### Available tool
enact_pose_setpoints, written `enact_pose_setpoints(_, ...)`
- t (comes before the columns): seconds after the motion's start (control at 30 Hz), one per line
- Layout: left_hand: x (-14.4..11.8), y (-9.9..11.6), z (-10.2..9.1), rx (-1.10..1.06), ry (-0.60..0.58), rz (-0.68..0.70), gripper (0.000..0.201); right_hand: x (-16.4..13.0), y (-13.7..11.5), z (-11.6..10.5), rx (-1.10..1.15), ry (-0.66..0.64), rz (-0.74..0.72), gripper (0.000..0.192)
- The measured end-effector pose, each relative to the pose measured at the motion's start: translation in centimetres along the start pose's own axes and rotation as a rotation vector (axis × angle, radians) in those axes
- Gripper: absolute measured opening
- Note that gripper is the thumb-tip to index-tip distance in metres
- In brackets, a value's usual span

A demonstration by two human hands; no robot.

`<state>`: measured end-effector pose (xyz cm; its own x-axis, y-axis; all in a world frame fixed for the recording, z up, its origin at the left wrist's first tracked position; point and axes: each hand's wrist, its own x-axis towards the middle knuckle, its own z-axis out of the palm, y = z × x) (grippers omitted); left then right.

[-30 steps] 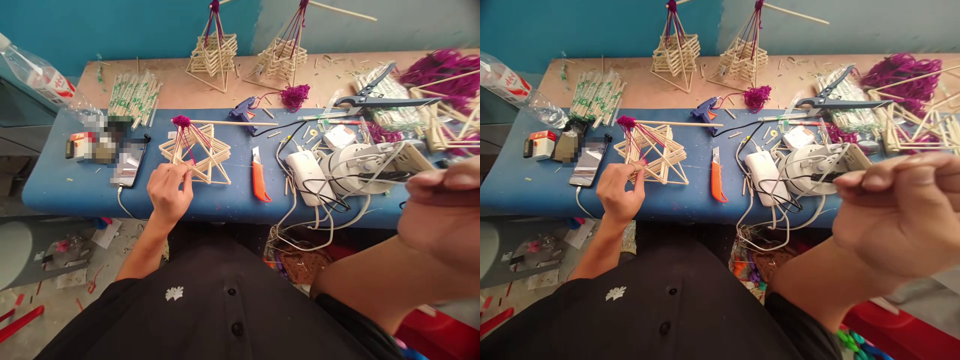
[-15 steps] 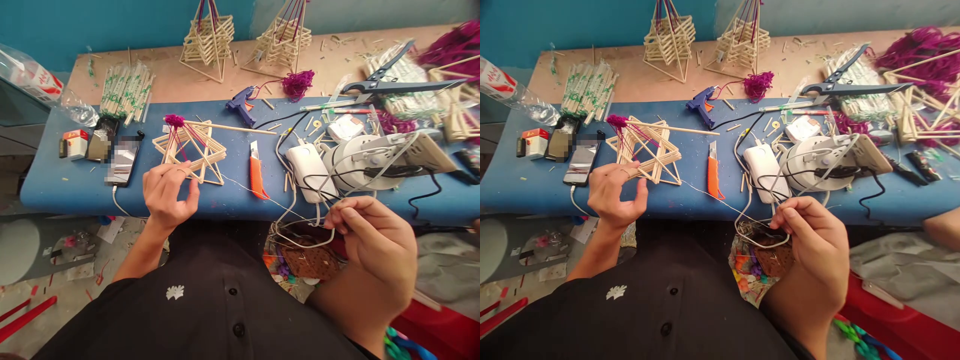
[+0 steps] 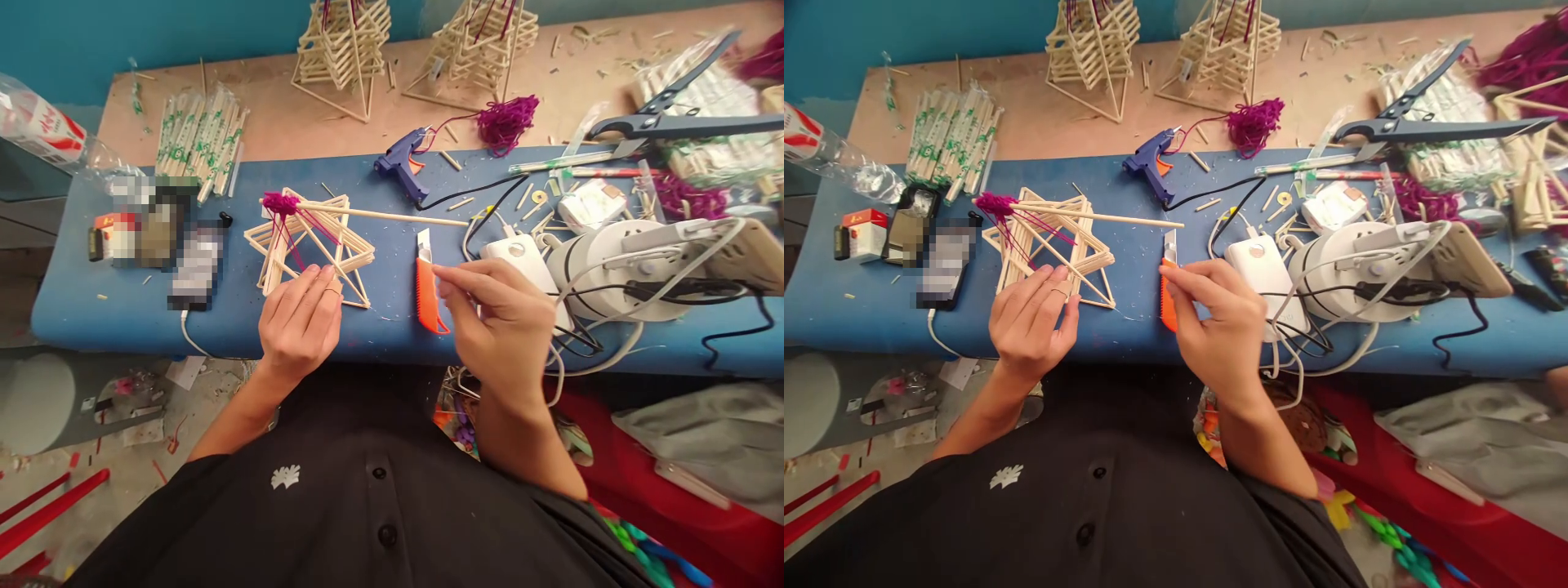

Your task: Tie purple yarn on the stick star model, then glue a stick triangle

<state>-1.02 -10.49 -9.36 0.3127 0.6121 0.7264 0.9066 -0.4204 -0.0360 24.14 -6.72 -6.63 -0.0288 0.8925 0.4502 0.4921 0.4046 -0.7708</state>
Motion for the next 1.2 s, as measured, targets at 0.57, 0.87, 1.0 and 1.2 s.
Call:
enact_pose_setpoints(0.57, 1.5, -0.2, -0.4, -0.002, 0.027, 0.040, 0.024, 0.4, -1.3, 9.3, 0.413, 0.037, 0.116, 0.012)
enact_pose_setpoints(0.87, 1.0, -0.5, -0.4, -0.055, 0.019, 0.040, 0.037, 0.4, -1.8, 7.5, 0.317, -0.034, 0.010, 0.012)
enact_pose_setpoints(1.0, 1.1, -0.7, -0.5, -0.071, 0.021, 0.042, 0.031, 0.1, -2.1, 6.2, 0.294, -0.112, -0.064, 0.030)
enact_pose_setpoints(1.2, 1.1, -0.8, -0.8, -0.098, 0.002, 0.030, 0.036, 0.3, -2.3, 6.5, 0.369, -0.044, -0.049, 0.032)
